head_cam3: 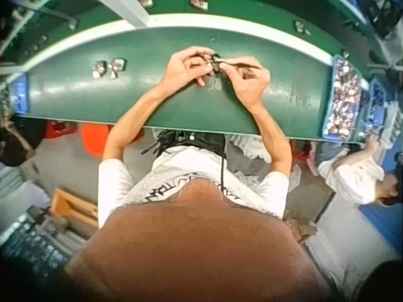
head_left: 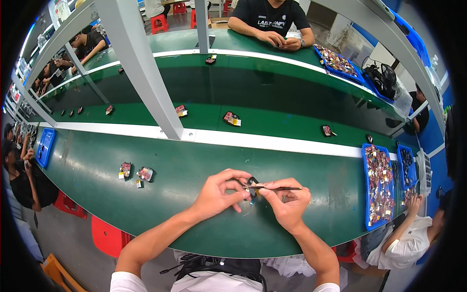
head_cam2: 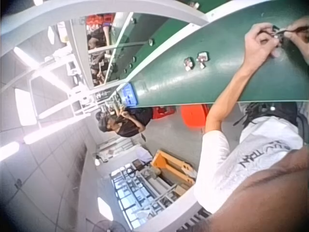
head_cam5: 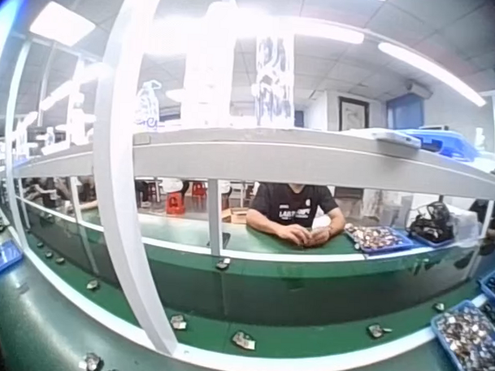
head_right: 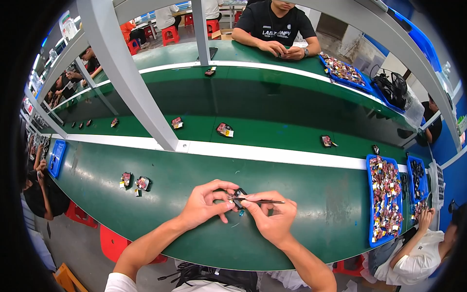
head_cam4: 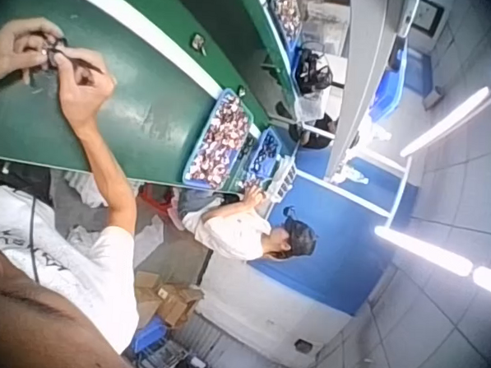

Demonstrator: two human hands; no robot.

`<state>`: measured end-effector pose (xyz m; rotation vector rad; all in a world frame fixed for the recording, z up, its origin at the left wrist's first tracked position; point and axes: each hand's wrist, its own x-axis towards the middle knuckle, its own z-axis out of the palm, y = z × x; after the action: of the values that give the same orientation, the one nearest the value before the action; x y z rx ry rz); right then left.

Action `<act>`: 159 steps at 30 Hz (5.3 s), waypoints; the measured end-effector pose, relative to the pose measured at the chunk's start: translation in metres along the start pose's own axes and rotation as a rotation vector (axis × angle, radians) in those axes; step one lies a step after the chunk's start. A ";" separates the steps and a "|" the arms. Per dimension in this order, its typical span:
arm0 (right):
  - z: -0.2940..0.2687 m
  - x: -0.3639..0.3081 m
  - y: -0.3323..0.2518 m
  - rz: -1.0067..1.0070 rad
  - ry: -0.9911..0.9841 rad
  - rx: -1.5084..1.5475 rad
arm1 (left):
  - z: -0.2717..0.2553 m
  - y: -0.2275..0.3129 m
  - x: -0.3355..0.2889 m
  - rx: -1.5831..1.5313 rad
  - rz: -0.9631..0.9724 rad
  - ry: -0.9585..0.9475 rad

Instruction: Assembling small electronic components using tweezers at a factory workstation.

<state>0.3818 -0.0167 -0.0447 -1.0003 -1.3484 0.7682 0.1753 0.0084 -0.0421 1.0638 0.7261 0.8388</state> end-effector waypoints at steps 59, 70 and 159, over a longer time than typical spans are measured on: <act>0.006 -0.001 0.001 -0.009 -0.044 -0.089 | -0.005 -0.002 -0.005 0.031 0.100 0.098; 0.008 -0.003 0.001 0.004 -0.055 -0.090 | -0.003 -0.002 -0.006 0.025 0.083 0.137; 0.006 0.014 -0.003 -0.329 -0.003 -0.220 | -0.157 0.083 0.162 2.180 -0.884 0.427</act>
<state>0.3767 -0.0045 -0.0365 -0.9137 -1.5748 0.3798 0.1055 0.2385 -0.0317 2.0057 2.3894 -1.0090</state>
